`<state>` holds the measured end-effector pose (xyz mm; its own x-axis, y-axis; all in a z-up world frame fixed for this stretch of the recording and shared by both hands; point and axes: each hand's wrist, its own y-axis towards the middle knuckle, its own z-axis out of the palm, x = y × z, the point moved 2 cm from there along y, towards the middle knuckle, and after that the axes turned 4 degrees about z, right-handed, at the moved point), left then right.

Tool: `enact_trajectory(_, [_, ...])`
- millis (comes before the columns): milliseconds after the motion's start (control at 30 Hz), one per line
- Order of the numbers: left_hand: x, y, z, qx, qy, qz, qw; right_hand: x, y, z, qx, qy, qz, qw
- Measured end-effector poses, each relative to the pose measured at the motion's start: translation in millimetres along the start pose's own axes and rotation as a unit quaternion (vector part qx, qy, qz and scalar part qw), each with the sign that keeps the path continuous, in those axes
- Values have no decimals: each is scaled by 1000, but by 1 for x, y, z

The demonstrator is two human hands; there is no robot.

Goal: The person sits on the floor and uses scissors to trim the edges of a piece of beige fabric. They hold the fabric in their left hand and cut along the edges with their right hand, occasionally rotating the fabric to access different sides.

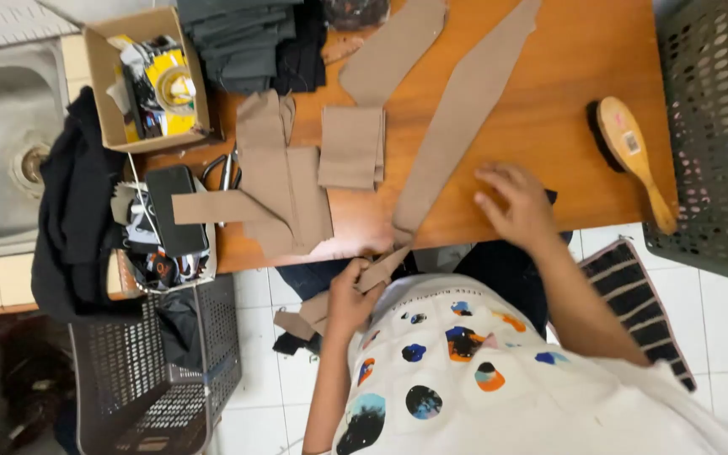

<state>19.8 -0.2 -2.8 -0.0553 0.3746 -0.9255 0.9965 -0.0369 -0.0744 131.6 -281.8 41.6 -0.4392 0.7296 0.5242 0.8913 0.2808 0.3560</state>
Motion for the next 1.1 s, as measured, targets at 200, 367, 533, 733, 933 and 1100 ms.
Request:
enact_trajectory(200, [-56,38,9,-55,219,228,947,-22,-37,-15,67,-163,58,983])
enact_trajectory(367, [-5,82,23,43,313,356,879,-49,-41,-6,87,-169,67,979])
enact_trajectory(533, [-5,86,22,55,342,356,868,-48,-37,-5,58,-131,76,987])
enact_trajectory(733, [-2,108,15,84,337,323,880,-51,-11,0,37,-160,31,986])
enact_trajectory(933, [-1,103,22,60,348,338,872,-53,-22,-2,30,-158,62,985])
enact_trajectory(1100, [3,92,25,53,337,307,888,-51,-34,-1,42,-168,77,982])
